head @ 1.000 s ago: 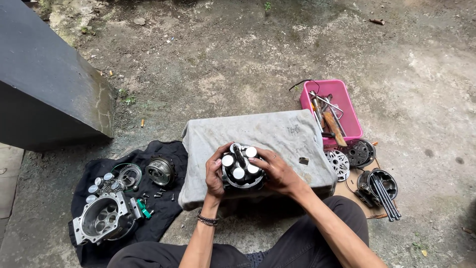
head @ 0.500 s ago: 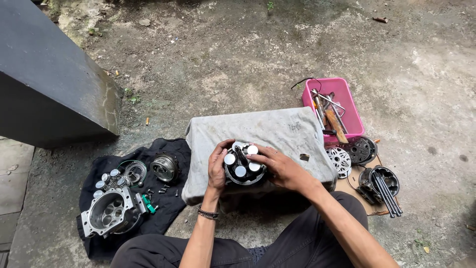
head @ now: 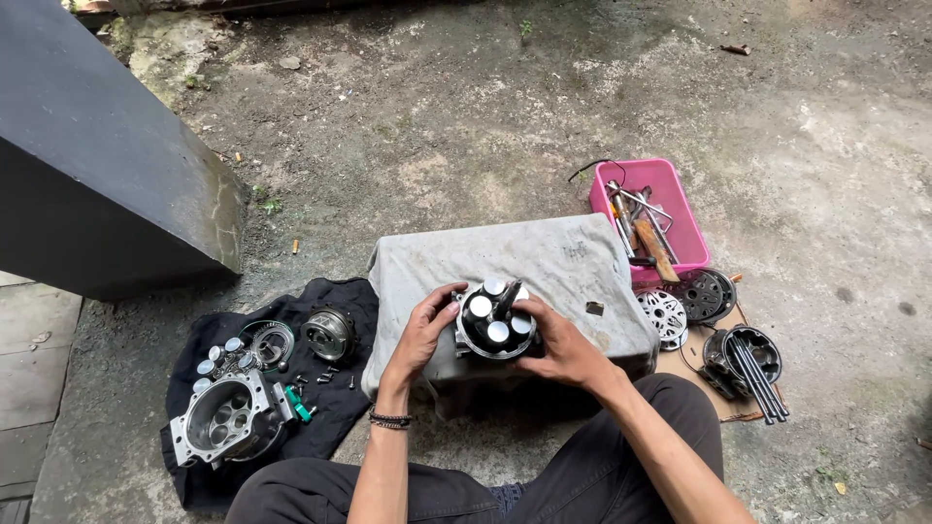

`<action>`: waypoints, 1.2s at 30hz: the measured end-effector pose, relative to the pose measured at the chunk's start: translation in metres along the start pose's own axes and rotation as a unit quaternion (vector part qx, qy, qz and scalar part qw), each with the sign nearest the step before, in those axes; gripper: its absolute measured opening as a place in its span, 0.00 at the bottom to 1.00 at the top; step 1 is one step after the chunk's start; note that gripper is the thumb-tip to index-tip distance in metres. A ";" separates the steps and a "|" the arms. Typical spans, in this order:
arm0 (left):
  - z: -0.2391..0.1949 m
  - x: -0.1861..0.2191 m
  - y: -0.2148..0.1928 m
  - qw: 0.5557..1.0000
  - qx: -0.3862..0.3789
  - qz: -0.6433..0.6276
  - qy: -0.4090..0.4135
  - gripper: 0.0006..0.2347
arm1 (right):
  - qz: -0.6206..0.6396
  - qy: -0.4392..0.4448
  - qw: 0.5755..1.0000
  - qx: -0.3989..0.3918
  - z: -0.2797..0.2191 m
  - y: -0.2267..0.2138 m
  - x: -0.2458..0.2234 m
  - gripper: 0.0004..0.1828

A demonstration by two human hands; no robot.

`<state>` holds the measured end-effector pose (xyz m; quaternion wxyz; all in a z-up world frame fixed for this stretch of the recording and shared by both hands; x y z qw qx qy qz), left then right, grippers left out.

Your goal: The person inserts a metal rod into a cylindrical engine component, rotates it to check fit, and then wipes the component with a cloth. The person handles the part with both hands and uses a rag to clean the surface.

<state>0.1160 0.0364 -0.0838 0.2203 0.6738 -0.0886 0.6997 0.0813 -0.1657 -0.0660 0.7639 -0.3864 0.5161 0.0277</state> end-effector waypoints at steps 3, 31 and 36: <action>0.000 0.004 0.003 1.000 0.003 0.026 0.002 0.18 | 0.029 -0.015 0.999 0.015 -0.004 0.002 0.003 0.46; -0.031 0.134 0.098 0.923 0.240 0.252 0.162 0.11 | 0.015 0.221 0.885 0.410 -0.117 -0.123 0.000 0.27; -0.045 0.136 0.180 0.855 0.108 0.387 0.328 0.11 | -0.101 0.414 0.832 0.356 -0.158 -0.180 0.079 0.12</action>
Point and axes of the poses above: each hand's wrist, its own z-axis towards the middle knuckle, its own y-axis out of the palm, x = y × z, the point moved 8 cm from there along z, towards the middle knuckle, and after that the axes turned 9 degrees about -x, right-handed, at the moved point
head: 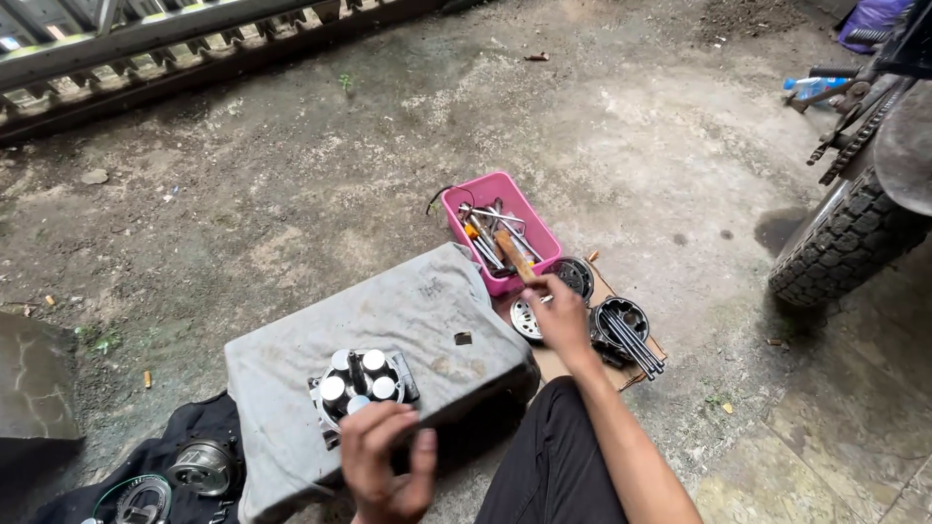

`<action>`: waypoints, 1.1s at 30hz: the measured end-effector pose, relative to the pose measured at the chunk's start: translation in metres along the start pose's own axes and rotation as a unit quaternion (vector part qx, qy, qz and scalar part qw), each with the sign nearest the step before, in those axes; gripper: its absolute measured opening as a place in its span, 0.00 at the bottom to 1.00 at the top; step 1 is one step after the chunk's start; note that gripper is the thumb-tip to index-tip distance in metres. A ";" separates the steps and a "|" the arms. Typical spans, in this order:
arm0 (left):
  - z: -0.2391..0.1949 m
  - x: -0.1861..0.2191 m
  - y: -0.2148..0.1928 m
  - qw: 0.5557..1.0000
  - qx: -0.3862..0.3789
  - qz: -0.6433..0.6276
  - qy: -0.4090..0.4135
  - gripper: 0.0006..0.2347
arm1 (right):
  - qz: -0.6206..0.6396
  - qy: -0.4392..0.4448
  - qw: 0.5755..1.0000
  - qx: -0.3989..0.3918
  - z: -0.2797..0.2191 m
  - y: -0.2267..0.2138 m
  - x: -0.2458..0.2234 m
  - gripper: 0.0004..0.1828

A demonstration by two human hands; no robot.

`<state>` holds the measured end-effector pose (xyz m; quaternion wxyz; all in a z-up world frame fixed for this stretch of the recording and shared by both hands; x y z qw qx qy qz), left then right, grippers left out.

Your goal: The person inserts a metal rod into a cylindrical engine component, rotates it to check fit, and then wipes the component with a cloth. The person handles the part with both hands and uses a rag to clean the surface.

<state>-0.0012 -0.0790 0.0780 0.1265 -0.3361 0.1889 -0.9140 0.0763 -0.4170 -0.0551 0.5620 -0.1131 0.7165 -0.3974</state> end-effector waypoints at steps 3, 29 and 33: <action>-0.017 -0.029 0.011 0.993 -0.015 0.116 0.008 0.19 | -0.015 0.058 0.998 -0.032 0.022 -0.018 0.010 0.14; 0.002 -0.120 -0.027 0.986 -0.003 -0.107 -0.127 0.17 | -0.057 -0.125 0.985 0.101 0.055 -0.006 -0.023 0.08; -0.008 -0.122 -0.040 0.982 0.046 -0.152 -0.104 0.17 | 0.258 -0.088 0.961 0.041 0.001 -0.012 -0.025 0.09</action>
Point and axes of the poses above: each hand's wrist, its own z-axis towards the middle knuckle, its own y-axis out of the palm, x = y × z, the point moved 8 cm from there along z, towards the middle knuckle, and after that the axes turned 9 degrees about -x, right-handed, at the moved point
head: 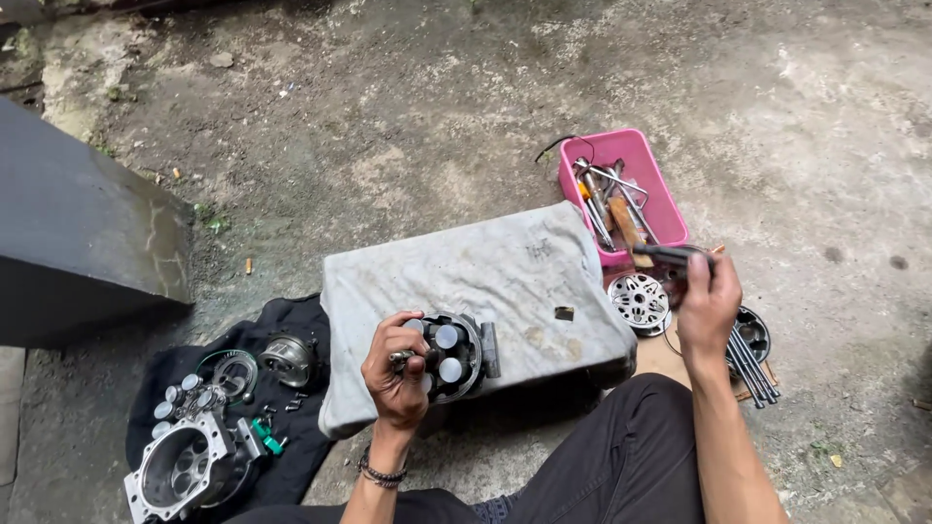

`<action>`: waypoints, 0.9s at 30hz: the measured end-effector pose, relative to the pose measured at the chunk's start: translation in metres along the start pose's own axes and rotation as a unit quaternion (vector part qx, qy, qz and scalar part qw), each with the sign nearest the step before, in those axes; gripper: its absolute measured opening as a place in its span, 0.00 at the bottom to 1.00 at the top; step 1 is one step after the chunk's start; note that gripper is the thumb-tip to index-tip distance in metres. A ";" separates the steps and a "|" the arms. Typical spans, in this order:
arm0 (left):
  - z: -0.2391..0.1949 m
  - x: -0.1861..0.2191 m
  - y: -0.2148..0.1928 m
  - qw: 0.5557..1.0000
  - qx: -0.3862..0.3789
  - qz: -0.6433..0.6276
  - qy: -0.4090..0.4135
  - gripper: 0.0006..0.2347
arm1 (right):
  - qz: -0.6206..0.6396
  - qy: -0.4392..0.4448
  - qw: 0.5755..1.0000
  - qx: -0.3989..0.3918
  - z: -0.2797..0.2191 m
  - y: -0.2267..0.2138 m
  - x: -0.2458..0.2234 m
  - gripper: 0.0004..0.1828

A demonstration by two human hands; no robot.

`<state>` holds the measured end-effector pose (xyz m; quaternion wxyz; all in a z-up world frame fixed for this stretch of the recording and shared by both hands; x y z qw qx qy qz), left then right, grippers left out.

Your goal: The person inserts a metal rod into a cylindrical engine component, rotates it to check fit, and then wipes the component with a cloth. The person handles the part with both hands and uses a rag to clean the surface.

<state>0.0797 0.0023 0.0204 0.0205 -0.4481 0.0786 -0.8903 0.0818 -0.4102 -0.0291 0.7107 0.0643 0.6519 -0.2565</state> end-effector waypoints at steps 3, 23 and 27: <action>-0.005 -0.021 -0.012 0.992 0.104 -0.065 0.028 0.21 | 0.126 0.028 0.992 0.004 -0.028 0.008 0.040 0.12; -0.081 -0.174 0.006 0.671 0.170 -0.620 -0.370 0.21 | 0.289 -0.021 0.955 -0.066 -0.123 0.124 -0.056 0.12; -0.085 -0.178 0.004 0.671 0.169 -0.605 -0.395 0.23 | 0.339 -0.011 0.940 -0.041 -0.121 0.137 -0.059 0.12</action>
Point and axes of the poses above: each hand's wrist, its own z-axis towards the middle knuckle, its own y-axis out of the palm, x = y × z, the point moved 8 cm from there along z, towards the middle knuckle, and after that the axes turned 9 degrees about -x, right-handed, at the moved point
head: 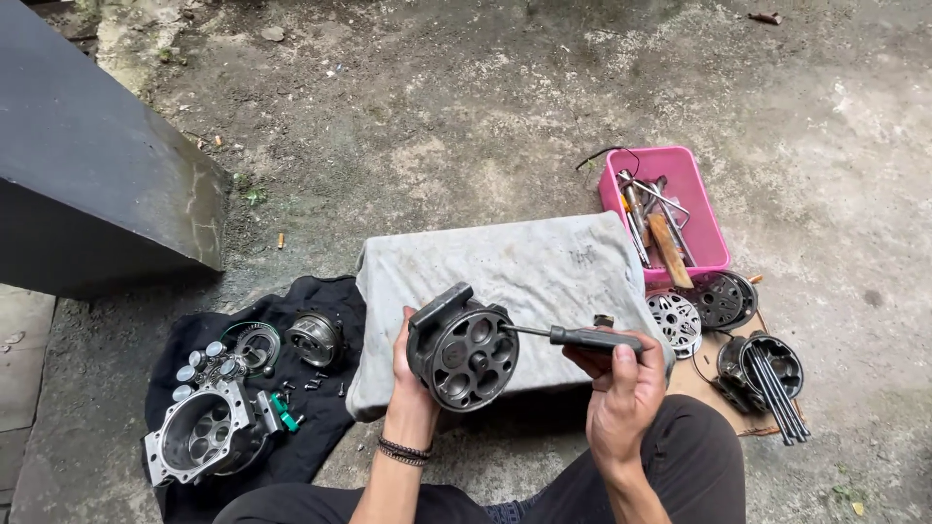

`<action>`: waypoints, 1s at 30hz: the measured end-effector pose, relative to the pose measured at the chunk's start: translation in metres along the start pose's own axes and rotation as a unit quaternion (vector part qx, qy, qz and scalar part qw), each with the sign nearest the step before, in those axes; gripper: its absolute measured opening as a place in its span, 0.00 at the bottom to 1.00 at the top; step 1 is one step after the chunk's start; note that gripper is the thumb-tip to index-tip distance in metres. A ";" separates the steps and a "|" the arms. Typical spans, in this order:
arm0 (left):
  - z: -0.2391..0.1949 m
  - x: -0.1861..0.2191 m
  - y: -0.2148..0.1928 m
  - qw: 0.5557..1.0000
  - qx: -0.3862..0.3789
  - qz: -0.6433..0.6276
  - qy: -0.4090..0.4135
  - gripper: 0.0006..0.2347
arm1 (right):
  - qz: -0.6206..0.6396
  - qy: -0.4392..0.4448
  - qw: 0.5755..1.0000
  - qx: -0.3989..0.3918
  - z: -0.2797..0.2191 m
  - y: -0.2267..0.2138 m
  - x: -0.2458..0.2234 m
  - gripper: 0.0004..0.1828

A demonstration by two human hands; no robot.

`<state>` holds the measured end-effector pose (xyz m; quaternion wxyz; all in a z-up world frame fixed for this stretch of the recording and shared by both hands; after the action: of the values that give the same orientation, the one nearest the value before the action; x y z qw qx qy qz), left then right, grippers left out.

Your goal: The person inserts a metal rod into a cylindrical engine component, rotates it to check fit, and then wipes the component with a cloth. The person handles the part with both hands and uses a rag to clean the surface.

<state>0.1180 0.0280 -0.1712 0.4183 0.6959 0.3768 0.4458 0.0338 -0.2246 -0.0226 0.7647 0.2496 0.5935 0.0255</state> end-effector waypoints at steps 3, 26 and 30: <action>-0.002 0.001 -0.001 1.000 -0.006 -0.005 -0.001 0.23 | -0.018 -0.049 0.998 -0.024 -0.010 0.014 -0.013 0.15; 0.010 -0.018 0.006 0.996 -0.068 -0.039 -0.038 0.21 | -0.218 -0.173 0.960 0.011 -0.035 0.003 -0.047 0.16; 0.009 -0.019 0.015 0.996 -0.072 -0.045 -0.039 0.21 | -0.184 -0.174 0.967 0.023 -0.042 -0.006 -0.044 0.15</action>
<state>0.1232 0.0034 -0.1653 0.5017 0.6629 0.3579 0.4250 -0.0191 -0.2301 0.0071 0.8416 0.1540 0.4878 -0.1733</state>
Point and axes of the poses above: each hand's wrist, its own z-axis towards the middle knuckle, its own y-axis out of the palm, x = y × z, the point moved 8 cm from there along z, towards the middle knuckle, and after that the axes turned 9 degrees about -x, right-handed, at the moved point
